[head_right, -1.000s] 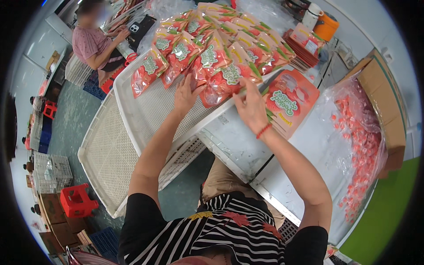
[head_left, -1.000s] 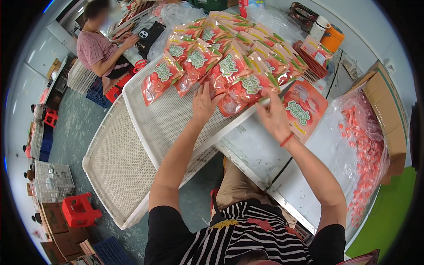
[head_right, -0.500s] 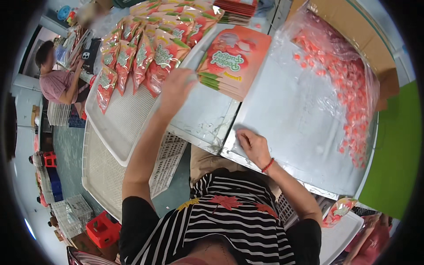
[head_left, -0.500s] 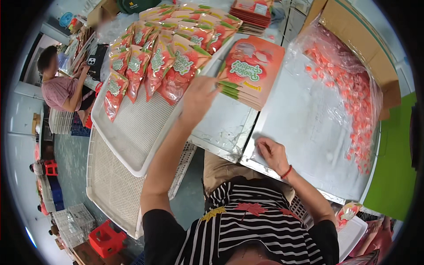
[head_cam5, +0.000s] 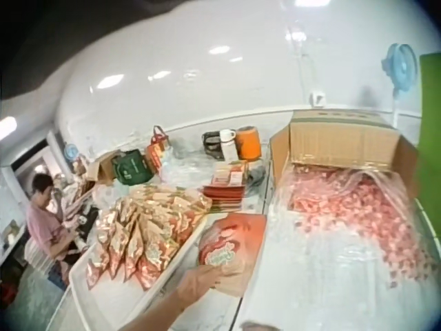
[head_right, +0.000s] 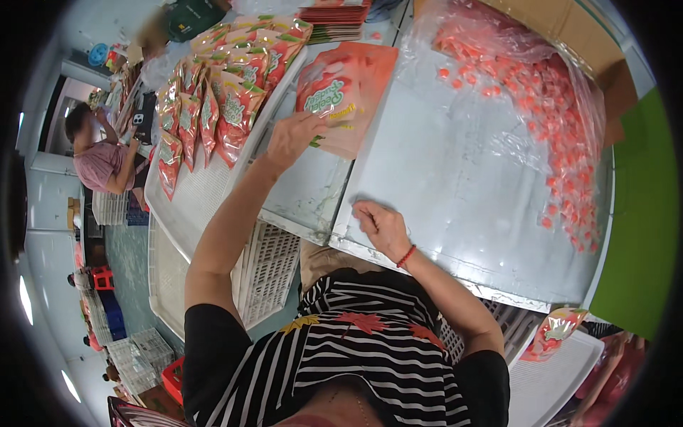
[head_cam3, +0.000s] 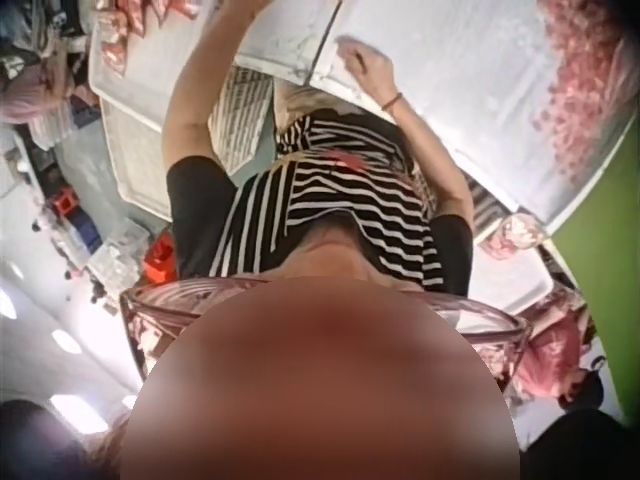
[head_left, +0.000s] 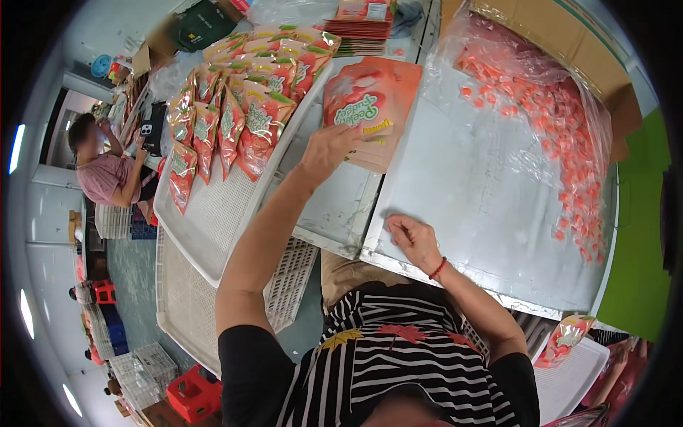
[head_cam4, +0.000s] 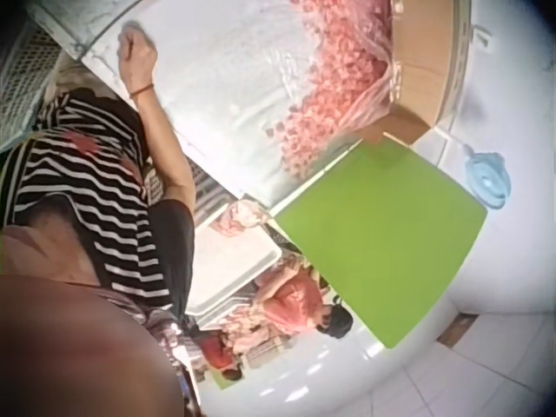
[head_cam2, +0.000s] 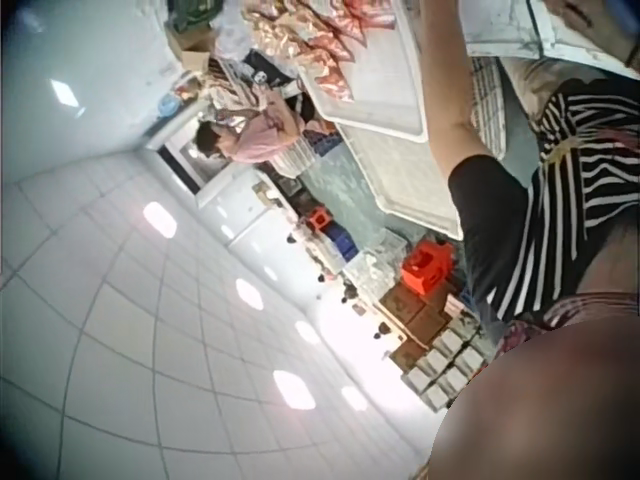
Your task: Packing individual candies into larger bags in a factory setting.
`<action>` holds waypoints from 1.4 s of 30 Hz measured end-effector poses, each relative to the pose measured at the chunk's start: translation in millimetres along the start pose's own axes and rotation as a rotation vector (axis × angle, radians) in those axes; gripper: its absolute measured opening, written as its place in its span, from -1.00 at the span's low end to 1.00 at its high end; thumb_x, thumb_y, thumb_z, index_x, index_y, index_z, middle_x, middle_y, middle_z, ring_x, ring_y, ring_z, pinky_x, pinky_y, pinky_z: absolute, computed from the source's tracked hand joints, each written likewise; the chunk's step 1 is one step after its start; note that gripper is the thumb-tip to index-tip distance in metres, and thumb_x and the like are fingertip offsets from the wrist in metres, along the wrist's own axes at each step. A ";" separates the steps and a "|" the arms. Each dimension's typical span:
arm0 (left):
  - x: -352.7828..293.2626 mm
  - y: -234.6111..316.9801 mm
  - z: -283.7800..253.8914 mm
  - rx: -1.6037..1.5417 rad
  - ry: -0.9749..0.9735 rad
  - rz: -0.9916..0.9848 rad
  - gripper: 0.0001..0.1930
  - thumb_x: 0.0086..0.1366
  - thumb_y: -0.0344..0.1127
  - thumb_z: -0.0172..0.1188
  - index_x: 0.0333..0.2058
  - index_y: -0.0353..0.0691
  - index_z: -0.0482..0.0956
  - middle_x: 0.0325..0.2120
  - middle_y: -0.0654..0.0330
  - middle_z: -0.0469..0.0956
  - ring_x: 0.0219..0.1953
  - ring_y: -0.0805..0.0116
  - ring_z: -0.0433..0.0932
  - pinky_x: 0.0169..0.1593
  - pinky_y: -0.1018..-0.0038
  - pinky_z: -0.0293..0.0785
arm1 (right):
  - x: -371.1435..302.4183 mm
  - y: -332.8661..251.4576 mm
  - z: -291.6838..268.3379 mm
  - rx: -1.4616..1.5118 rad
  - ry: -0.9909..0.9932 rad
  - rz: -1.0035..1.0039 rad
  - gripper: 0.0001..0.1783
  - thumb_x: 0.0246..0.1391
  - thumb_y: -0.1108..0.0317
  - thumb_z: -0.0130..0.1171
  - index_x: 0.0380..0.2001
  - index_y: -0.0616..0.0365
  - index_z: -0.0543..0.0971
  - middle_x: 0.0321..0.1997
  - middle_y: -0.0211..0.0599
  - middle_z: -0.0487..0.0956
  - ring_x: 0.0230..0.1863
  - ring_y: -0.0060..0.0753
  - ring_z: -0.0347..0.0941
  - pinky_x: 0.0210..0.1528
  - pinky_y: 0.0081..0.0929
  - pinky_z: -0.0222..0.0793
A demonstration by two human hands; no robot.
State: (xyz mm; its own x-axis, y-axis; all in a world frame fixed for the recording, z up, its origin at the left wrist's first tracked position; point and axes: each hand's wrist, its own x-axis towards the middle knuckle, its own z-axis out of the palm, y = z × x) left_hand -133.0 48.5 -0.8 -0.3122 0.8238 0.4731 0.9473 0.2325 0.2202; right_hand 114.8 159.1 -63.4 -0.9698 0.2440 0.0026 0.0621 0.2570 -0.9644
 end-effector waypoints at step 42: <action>20.0 199.6 84.1 -0.241 0.084 0.057 -0.60 0.01 -0.50 0.15 -0.09 -0.30 0.46 -0.38 -0.05 0.55 -0.48 0.11 0.60 -0.49 0.32 0.54 | -5.2 -14.1 -108.9 1.131 0.255 0.401 -0.70 0.27 0.30 -0.13 -0.06 0.24 0.43 -0.19 -0.28 0.54 -0.19 -0.36 0.50 -0.12 -0.43 0.44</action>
State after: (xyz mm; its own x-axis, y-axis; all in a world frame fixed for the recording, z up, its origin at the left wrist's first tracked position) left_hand 55.8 154.8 -19.1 -0.2735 0.7840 0.5572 0.9223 0.0493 0.3833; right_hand 144.8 256.1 -21.0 -0.8473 0.3281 -0.4177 -0.0180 -0.8037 -0.5947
